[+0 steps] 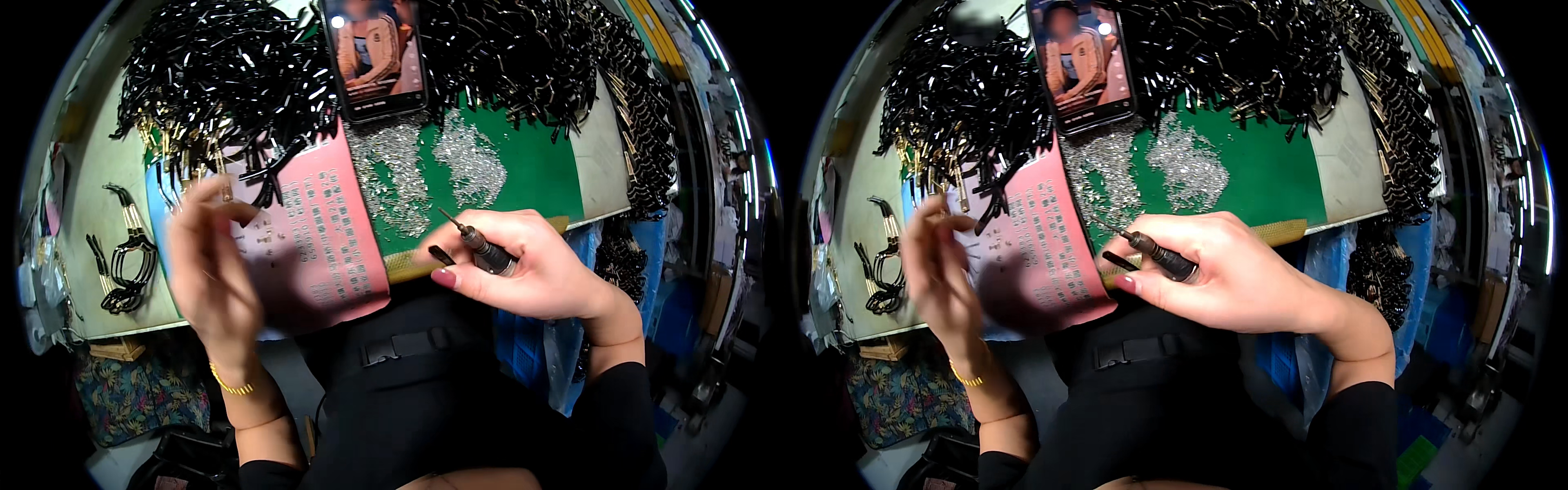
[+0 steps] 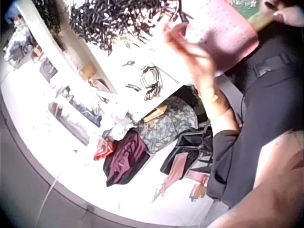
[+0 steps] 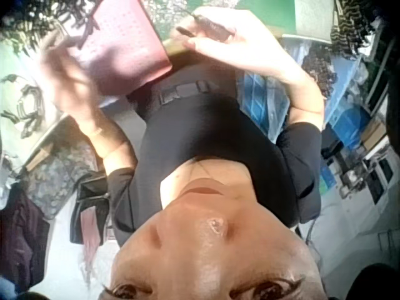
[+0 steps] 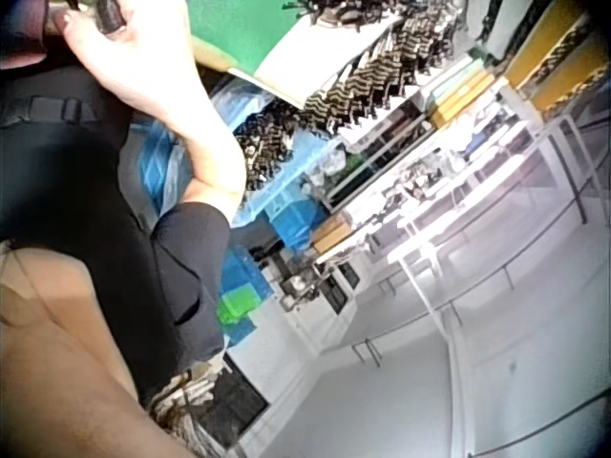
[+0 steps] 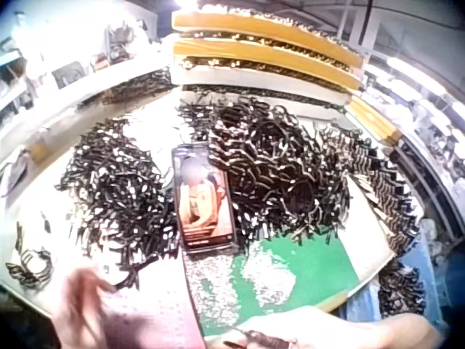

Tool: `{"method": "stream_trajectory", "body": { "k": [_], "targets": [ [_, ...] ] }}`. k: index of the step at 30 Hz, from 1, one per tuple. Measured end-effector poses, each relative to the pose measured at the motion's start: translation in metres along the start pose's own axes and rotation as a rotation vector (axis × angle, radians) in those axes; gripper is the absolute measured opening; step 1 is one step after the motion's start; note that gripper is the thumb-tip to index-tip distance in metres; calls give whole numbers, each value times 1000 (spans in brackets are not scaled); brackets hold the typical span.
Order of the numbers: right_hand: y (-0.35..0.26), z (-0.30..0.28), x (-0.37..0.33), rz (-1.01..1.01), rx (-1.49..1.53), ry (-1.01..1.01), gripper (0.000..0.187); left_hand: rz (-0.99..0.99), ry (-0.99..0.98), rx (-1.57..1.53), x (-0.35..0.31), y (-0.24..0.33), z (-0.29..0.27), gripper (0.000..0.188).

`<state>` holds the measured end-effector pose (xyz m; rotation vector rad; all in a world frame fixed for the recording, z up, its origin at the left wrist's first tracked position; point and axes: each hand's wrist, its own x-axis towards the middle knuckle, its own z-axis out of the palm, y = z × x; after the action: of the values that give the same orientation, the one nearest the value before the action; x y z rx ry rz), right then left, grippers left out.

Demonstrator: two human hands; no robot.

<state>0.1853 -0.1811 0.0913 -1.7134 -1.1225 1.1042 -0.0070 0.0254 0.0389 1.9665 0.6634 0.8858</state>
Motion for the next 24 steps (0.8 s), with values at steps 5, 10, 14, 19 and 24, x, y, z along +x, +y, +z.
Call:
{"method": "stream_trajectory", "body": {
  "k": [5, 10, 14, 19, 24],
  "targets": [
    [5, -5, -9, 124, 107, -72, 26, 257, -474, 64, -37, 34, 34, 26],
    [19, -7, -23, 83, 42, -40, 24, 274, -516, 84, -47, 30, 50, 25],
    [23, -7, -24, 97, 32, -61, 23, 322, -566, 153, -44, 30, 47, 34],
    [16, -6, -35, -177, -436, -115, 19, 660, -636, 429, -40, 40, 41, 29],
    [7, -15, -35, 22, -402, -99, 40, 578, -718, 390, -52, 28, 42, 41]
  ]
}}
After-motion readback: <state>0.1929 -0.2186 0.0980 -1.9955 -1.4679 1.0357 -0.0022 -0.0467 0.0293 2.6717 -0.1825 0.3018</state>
